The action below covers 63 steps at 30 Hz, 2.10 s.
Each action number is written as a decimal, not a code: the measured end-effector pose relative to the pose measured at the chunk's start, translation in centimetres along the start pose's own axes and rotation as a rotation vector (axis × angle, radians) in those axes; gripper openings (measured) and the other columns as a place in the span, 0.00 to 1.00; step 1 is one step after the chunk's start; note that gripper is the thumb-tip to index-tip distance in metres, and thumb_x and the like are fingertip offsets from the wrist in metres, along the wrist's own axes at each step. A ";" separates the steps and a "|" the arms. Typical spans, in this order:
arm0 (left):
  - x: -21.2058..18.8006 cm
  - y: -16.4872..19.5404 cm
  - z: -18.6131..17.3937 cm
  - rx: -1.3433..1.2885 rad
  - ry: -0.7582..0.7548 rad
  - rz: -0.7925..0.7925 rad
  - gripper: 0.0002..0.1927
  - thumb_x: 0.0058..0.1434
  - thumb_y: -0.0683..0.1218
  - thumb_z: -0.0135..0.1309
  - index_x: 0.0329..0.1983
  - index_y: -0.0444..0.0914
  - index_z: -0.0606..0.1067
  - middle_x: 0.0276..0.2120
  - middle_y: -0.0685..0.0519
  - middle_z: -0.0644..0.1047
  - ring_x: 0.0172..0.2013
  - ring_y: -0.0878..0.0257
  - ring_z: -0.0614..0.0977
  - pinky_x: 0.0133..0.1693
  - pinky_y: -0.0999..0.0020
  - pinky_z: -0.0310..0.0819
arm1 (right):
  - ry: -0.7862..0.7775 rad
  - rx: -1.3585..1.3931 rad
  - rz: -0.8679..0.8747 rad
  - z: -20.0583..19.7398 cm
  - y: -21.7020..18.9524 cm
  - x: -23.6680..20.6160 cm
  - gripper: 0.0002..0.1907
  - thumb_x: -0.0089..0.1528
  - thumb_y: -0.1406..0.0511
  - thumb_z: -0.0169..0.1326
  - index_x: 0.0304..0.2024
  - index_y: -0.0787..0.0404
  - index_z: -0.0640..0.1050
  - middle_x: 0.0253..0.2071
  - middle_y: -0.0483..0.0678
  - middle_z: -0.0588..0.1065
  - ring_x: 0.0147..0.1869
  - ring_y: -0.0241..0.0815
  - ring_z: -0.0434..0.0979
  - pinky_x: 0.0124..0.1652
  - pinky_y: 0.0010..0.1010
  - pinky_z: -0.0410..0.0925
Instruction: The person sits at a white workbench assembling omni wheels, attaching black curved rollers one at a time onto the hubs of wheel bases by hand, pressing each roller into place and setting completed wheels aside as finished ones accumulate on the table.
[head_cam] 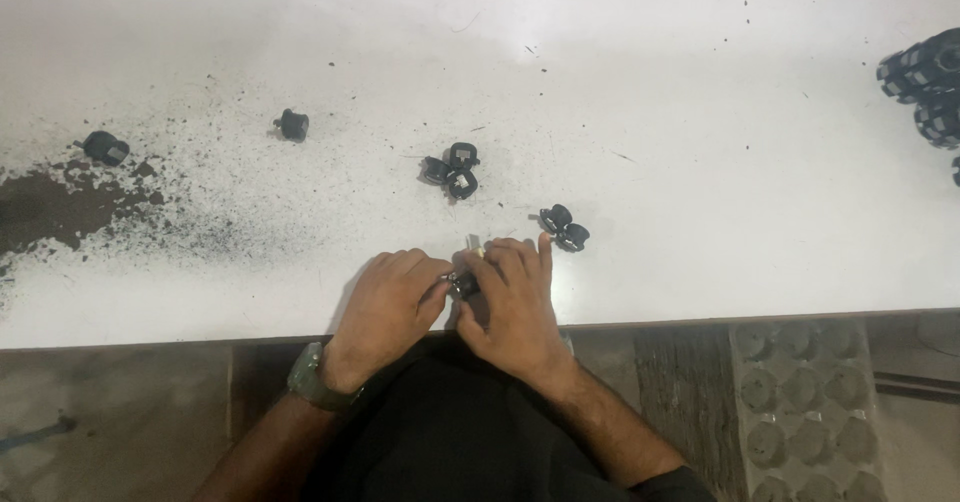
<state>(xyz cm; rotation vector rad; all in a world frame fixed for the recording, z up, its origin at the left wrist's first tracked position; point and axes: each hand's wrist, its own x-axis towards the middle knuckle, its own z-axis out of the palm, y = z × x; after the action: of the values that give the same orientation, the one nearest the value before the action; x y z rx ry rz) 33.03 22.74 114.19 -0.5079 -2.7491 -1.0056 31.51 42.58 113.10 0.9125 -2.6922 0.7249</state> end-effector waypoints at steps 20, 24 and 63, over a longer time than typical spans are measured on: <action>-2.5 1.0 0.6 0.195 0.196 0.285 0.08 0.57 0.41 0.63 0.39 0.38 0.79 0.52 0.49 0.76 0.53 0.54 0.79 0.51 0.59 0.75 | 0.038 0.053 -0.007 0.4 0.6 -1.5 0.22 0.55 0.60 0.69 0.48 0.60 0.78 0.49 0.51 0.69 0.63 0.52 0.67 0.72 0.67 0.45; -2.0 1.6 0.2 0.070 0.129 0.136 0.06 0.57 0.43 0.62 0.38 0.39 0.79 0.50 0.50 0.77 0.48 0.57 0.79 0.47 0.60 0.74 | -0.022 0.092 -0.108 -0.1 0.9 -1.4 0.23 0.54 0.61 0.69 0.49 0.61 0.78 0.50 0.51 0.70 0.63 0.52 0.67 0.71 0.69 0.43; -2.6 0.5 2.7 -0.304 0.129 -0.157 0.07 0.56 0.39 0.60 0.30 0.38 0.71 0.25 0.53 0.74 0.25 0.61 0.77 0.27 0.64 0.73 | 0.264 0.272 -0.154 3.1 0.4 -4.5 0.19 0.55 0.77 0.61 0.47 0.62 0.74 0.43 0.52 0.76 0.56 0.51 0.79 0.74 0.60 0.54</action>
<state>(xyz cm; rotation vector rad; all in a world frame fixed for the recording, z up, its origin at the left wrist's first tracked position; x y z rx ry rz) 35.50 24.19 111.71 -0.2573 -2.5667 -1.4517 34.68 43.56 108.77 0.9923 -2.3036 1.1100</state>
